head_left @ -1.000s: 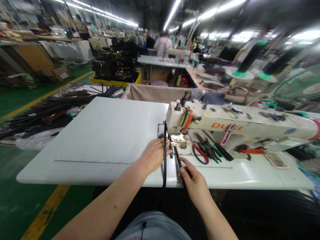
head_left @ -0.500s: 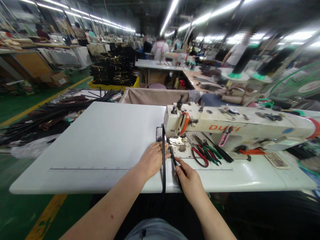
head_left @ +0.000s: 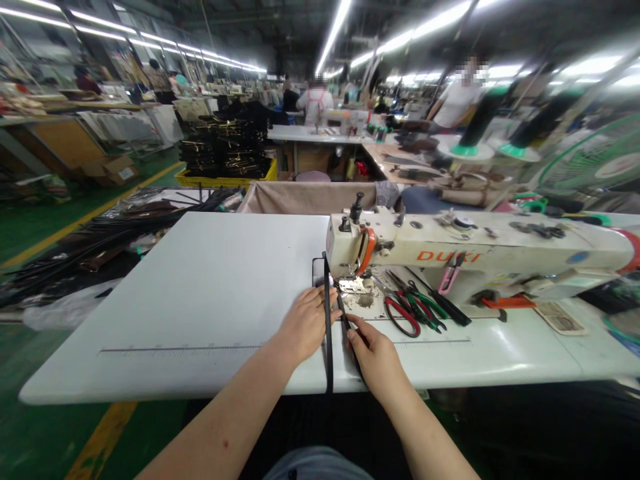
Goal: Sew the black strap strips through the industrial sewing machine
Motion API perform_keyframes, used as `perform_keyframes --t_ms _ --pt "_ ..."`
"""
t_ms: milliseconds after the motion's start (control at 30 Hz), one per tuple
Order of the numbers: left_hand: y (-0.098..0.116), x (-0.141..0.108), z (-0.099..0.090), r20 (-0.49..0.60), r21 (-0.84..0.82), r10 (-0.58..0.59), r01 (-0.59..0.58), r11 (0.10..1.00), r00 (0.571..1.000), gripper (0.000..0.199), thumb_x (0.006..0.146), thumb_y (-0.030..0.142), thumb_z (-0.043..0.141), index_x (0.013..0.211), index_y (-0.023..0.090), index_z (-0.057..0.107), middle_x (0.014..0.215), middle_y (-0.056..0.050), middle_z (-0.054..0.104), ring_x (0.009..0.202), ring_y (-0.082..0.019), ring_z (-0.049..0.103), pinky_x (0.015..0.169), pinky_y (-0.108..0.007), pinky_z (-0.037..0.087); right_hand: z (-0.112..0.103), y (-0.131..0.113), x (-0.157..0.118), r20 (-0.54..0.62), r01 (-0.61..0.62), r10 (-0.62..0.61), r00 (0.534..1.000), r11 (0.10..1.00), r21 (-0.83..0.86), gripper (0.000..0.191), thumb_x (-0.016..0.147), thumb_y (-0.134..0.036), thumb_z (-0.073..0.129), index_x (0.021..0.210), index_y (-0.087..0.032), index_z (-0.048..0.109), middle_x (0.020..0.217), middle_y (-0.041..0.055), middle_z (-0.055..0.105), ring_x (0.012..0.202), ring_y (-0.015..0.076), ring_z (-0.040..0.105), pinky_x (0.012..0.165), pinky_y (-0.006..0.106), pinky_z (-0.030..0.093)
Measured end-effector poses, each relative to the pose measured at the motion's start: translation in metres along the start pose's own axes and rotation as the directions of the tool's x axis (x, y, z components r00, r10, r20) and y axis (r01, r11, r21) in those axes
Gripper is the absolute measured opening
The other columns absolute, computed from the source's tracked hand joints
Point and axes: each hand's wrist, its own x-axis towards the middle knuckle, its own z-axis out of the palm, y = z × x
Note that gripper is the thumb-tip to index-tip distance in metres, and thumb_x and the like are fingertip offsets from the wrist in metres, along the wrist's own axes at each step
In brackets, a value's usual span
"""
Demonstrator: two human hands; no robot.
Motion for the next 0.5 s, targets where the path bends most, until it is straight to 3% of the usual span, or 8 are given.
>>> perform_keyframes --t_ms 233,500 --pt "-0.0003 0.0005 0.0018 -0.021 -0.014 -0.006 0.006 1.000 1.000 0.034 0.104 0.032 0.047 0.132 0.016 0.058 0.134 -0.011 0.066 0.132 -0.026 0.056 0.112 -0.047 0.045 0.0042 0.0002 0.0071 -0.025 0.003 -0.003 1.000 0.999 -0.037 0.046 0.087 -0.034 0.049 0.124 -0.016 0.070 0.078 0.0072 0.076 0.080 0.0285 0.071 0.086 0.043 0.055" --pt "-0.0006 0.0017 0.0013 -0.032 -0.047 0.012 -0.014 0.999 0.999 0.032 0.104 0.030 0.045 0.128 0.016 0.061 0.131 -0.010 0.068 0.128 -0.025 0.059 0.111 -0.048 0.047 0.0086 -0.0003 0.0110 -0.042 0.034 -0.037 0.998 0.997 -0.071 0.042 0.088 -0.026 0.049 0.122 -0.013 0.070 0.107 0.0157 0.078 0.103 0.0327 0.071 0.095 0.047 0.053"
